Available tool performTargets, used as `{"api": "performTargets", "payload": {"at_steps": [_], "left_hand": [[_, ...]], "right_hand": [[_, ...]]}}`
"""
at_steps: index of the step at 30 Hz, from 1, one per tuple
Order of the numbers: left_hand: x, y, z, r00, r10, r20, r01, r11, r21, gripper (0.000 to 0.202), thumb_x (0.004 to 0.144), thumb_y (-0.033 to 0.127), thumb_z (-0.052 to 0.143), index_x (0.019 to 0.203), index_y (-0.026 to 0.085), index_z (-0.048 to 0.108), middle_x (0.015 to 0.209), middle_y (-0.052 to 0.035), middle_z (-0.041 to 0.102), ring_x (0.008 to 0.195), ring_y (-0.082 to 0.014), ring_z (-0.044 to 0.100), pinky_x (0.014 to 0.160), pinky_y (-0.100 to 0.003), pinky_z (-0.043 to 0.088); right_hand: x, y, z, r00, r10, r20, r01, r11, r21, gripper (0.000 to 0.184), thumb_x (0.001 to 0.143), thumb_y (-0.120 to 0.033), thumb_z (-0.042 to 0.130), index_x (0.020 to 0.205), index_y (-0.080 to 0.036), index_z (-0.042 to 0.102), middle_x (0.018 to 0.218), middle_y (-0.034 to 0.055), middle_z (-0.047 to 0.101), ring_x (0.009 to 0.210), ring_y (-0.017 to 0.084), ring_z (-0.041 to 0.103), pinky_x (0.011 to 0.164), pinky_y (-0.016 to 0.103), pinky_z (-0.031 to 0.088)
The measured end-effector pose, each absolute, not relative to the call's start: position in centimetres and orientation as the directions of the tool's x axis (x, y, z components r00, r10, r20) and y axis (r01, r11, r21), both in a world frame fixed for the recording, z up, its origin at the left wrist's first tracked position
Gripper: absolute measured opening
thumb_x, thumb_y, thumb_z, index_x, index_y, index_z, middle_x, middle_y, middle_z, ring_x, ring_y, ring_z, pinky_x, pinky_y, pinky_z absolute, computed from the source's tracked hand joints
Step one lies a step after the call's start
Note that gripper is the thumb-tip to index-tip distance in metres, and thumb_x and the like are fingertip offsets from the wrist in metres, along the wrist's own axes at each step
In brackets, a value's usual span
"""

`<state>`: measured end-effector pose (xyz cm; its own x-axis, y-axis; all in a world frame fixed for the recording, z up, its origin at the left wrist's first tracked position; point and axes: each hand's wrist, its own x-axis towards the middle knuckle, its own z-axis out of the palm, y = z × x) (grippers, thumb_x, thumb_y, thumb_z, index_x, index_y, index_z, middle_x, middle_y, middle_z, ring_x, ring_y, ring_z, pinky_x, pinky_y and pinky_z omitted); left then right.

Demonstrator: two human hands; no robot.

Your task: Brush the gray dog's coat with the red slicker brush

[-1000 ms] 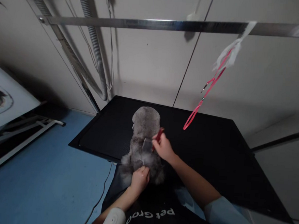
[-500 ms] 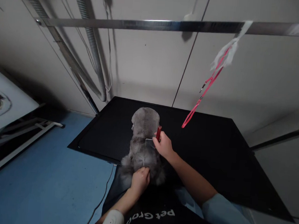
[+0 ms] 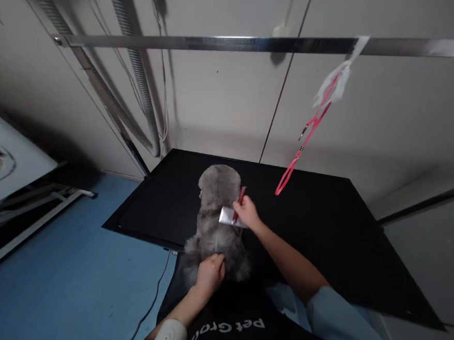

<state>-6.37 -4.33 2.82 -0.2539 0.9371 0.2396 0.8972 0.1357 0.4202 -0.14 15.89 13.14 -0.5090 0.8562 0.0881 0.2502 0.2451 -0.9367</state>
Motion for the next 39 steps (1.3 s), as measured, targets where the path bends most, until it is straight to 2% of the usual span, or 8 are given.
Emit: {"api": "performTargets", "payload": {"at_steps": [7, 11, 15, 20, 25, 32, 36, 39], "left_hand": [[-8.2, -4.8, 4.2, -0.242, 0.945, 0.219, 0.852, 0.099, 0.515, 0.047, 0.079, 0.009, 0.043, 0.124, 0.012, 0.053, 0.094, -0.0090, 0.071, 0.079, -0.0179, 0.068, 0.072, -0.028, 0.054], [-10.4, -4.1, 7.9, -0.235, 0.927, 0.294, 0.869, 0.065, 0.491, 0.037, 0.084, 0.019, 0.046, 0.119, 0.018, 0.059, 0.091, -0.0075, 0.067, 0.081, -0.0181, 0.065, 0.075, -0.030, 0.053], [-13.1, 0.0, 10.3, -0.389, 0.759, 0.522, 0.852, 0.082, 0.517, 0.028, 0.088, 0.025, 0.047, 0.107, 0.017, 0.065, 0.098, -0.0099, 0.061, 0.095, -0.0201, 0.060, 0.086, -0.034, 0.050], [-12.9, 2.9, 7.7, -0.193, 0.868, 0.458, 0.918, -0.005, 0.396, 0.018, 0.080, 0.021, 0.058, 0.092, 0.017, 0.071, 0.109, -0.0120, 0.061, 0.101, -0.0250, 0.058, 0.087, -0.040, 0.050], [-11.1, 1.0, 5.0, -0.191, 0.834, 0.518, 0.891, -0.074, 0.447, 0.021, 0.085, 0.013, 0.049, 0.092, 0.015, 0.068, 0.092, -0.0086, 0.068, 0.086, -0.0199, 0.063, 0.078, -0.035, 0.053], [-9.2, 1.1, 4.0, -0.156, 0.786, 0.599, 0.911, -0.120, 0.395, 0.027, 0.081, 0.006, 0.047, 0.098, 0.013, 0.067, 0.102, -0.0109, 0.071, 0.088, -0.0208, 0.066, 0.079, -0.036, 0.055], [-8.7, 1.5, 3.7, -0.178, 0.793, 0.583, 0.913, -0.088, 0.399, 0.026, 0.081, 0.008, 0.047, 0.098, 0.013, 0.068, 0.102, -0.0111, 0.071, 0.088, -0.0214, 0.066, 0.078, -0.037, 0.055], [-8.6, 1.6, 3.7, -0.178, 0.799, 0.574, 0.912, -0.085, 0.400, 0.028, 0.083, 0.009, 0.046, 0.099, 0.013, 0.068, 0.102, -0.0115, 0.071, 0.088, -0.0215, 0.066, 0.077, -0.037, 0.055]], "right_hand": [[0.0, 18.0, 11.1, -0.478, 0.876, 0.067, 0.111, 0.136, -0.984, 0.018, 0.070, -0.029, 0.063, 0.080, -0.018, 0.053, 0.064, -0.0012, 0.060, 0.059, 0.015, 0.059, 0.059, 0.026, 0.048], [-0.2, 19.8, 10.6, -0.287, 0.951, 0.118, 0.078, 0.146, -0.986, 0.020, 0.077, -0.036, 0.052, 0.086, -0.019, 0.049, 0.069, -0.0014, 0.058, 0.065, 0.015, 0.058, 0.063, 0.028, 0.048], [-0.9, 20.7, 10.3, -0.426, 0.900, 0.095, 0.053, 0.129, -0.990, 0.025, 0.066, -0.038, 0.063, 0.078, -0.020, 0.050, 0.067, -0.0018, 0.058, 0.062, 0.016, 0.058, 0.060, 0.028, 0.048], [-1.5, 21.7, 10.9, -0.381, 0.916, 0.122, 0.049, 0.152, -0.987, 0.021, 0.072, -0.039, 0.056, 0.077, -0.021, 0.048, 0.067, -0.0030, 0.057, 0.064, 0.014, 0.057, 0.063, 0.027, 0.047], [-2.4, 21.8, 12.0, -0.545, 0.830, 0.121, 0.190, 0.263, -0.946, 0.017, 0.073, -0.031, 0.060, 0.080, -0.019, 0.051, 0.069, -0.0022, 0.059, 0.064, 0.014, 0.057, 0.063, 0.026, 0.046], [-4.8, 20.8, 14.8, -0.778, 0.625, 0.063, 0.394, 0.563, -0.726, 0.018, 0.077, -0.034, 0.062, 0.083, -0.019, 0.054, 0.074, 0.0014, 0.063, 0.065, 0.016, 0.057, 0.059, 0.024, 0.040], [-5.6, 20.4, 17.1, -0.626, 0.762, 0.168, 0.576, 0.596, -0.560, 0.023, 0.087, -0.038, 0.050, 0.095, -0.017, 0.053, 0.083, 0.0068, 0.065, 0.071, 0.018, 0.060, 0.059, 0.025, 0.037], [-6.0, 19.9, 17.6, -0.821, 0.569, 0.050, 0.467, 0.718, -0.516, 0.025, 0.083, -0.041, 0.057, 0.093, -0.019, 0.053, 0.079, 0.0050, 0.066, 0.067, 0.018, 0.059, 0.057, 0.025, 0.036]]}}
